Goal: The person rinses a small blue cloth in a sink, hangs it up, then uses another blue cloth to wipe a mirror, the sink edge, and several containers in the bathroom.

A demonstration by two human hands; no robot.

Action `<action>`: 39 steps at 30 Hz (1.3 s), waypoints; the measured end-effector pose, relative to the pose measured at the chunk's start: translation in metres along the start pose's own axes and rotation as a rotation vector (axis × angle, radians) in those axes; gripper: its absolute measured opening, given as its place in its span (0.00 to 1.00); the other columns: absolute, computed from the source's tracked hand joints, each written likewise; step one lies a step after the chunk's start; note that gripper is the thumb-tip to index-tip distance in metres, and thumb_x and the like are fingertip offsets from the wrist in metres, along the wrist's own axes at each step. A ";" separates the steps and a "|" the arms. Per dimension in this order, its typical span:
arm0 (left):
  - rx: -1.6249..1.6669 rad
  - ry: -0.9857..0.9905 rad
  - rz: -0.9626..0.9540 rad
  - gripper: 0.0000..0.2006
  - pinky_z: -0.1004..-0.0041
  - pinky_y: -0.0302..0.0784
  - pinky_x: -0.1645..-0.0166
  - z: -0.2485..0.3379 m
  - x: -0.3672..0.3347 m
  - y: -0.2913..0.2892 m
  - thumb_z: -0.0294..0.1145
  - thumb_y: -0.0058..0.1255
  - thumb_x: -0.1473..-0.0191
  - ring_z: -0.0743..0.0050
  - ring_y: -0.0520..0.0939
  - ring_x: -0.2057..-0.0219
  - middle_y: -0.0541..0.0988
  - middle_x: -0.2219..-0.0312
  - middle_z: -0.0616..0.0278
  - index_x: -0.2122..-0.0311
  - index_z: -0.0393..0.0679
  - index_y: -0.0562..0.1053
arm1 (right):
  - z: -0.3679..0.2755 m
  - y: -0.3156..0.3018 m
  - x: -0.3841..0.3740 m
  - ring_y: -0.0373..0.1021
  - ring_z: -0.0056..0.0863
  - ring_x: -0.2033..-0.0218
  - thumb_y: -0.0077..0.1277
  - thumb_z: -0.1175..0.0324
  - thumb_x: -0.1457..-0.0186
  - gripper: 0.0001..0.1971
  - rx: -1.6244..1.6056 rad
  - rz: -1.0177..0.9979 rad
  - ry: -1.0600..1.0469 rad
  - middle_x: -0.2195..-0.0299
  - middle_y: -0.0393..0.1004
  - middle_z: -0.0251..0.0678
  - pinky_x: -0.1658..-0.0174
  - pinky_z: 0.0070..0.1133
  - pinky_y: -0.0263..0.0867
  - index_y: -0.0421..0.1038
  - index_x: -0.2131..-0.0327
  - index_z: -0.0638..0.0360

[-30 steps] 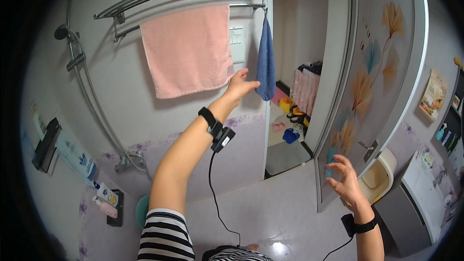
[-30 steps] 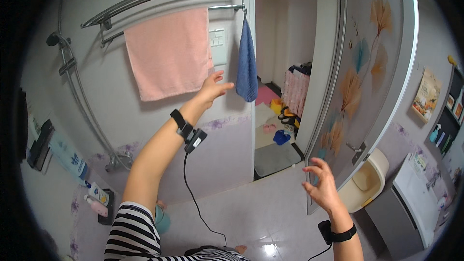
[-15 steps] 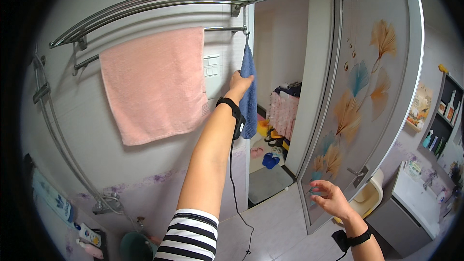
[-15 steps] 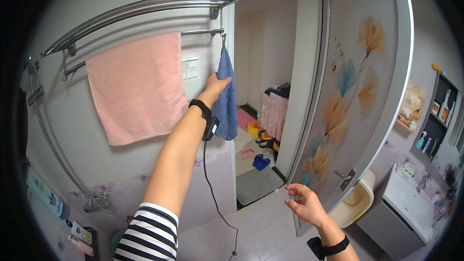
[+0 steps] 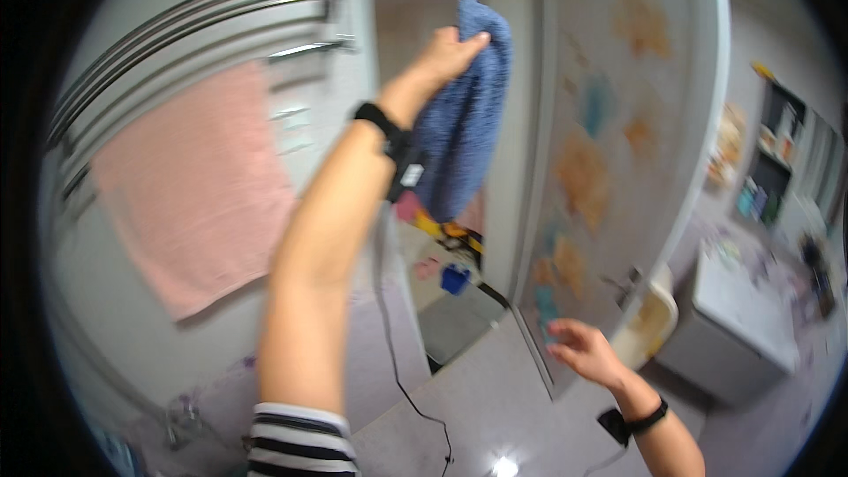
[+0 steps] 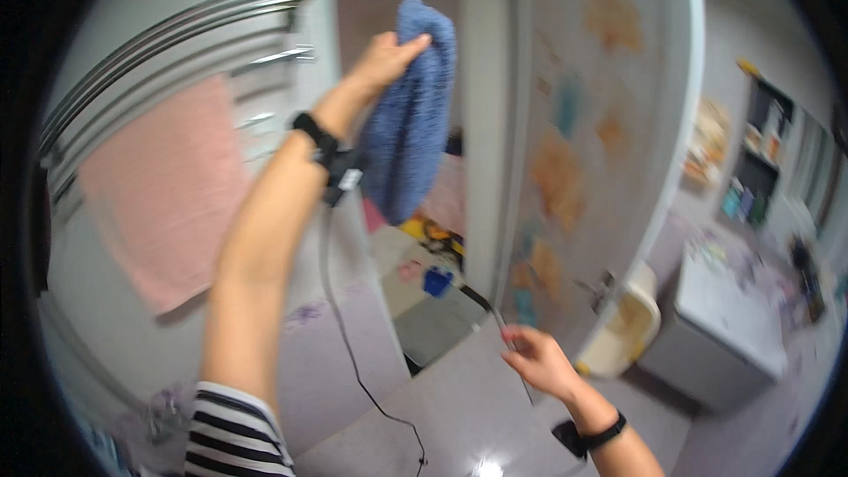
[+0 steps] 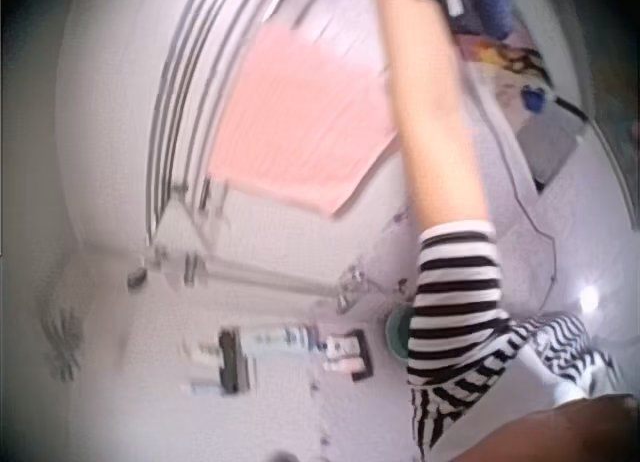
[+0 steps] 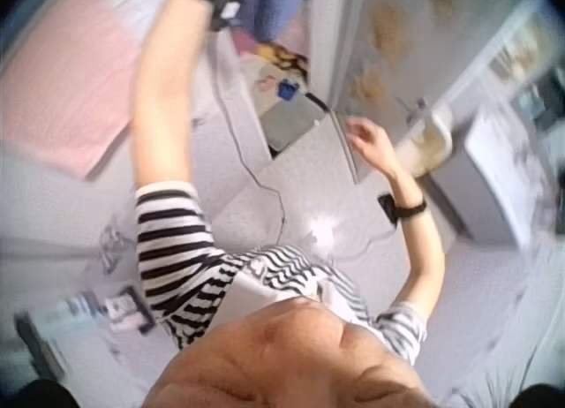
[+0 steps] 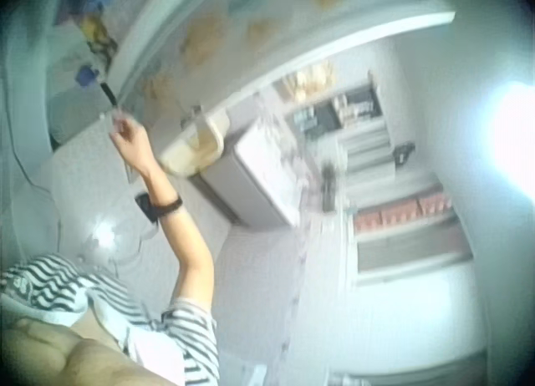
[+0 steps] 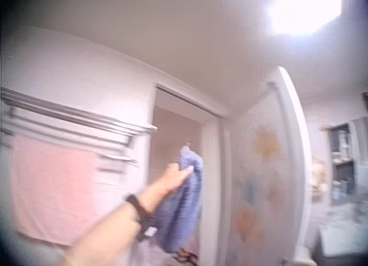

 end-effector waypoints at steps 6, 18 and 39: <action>0.133 -0.133 -0.598 0.15 0.81 0.69 0.62 0.051 0.111 0.132 0.42 0.46 0.45 0.85 0.74 0.68 0.76 0.71 0.69 0.63 0.39 0.73 | 0.000 -0.025 -0.004 0.64 0.32 0.52 0.61 0.58 0.58 0.52 -0.020 0.219 -0.008 0.41 0.44 0.52 0.52 0.26 0.62 0.33 0.39 0.57; 0.439 -0.364 -0.905 0.17 0.81 0.67 0.63 0.068 0.298 0.396 0.41 0.43 0.43 0.86 0.69 0.70 0.73 0.72 0.71 0.63 0.33 0.70 | 0.183 -0.095 0.192 0.67 0.24 0.58 0.57 0.69 0.55 0.23 -0.676 0.482 0.315 0.60 0.71 0.36 0.54 0.21 0.62 0.65 0.55 0.63; 0.592 -0.674 -0.944 0.21 0.83 0.66 0.67 0.103 0.204 0.720 0.53 0.52 0.52 0.81 0.72 0.73 0.74 0.76 0.66 0.69 0.41 0.74 | 0.178 -0.503 0.324 0.70 0.23 0.65 0.52 0.75 0.52 0.27 -0.492 1.116 0.158 0.65 0.72 0.43 0.59 0.17 0.66 0.53 0.49 0.71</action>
Point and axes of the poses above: each hand's wrist, its own x-axis away from the middle knuckle, its own y-axis out of the palm, z = x × y, the point moved 7 cm from there along -x, towards the middle knuckle
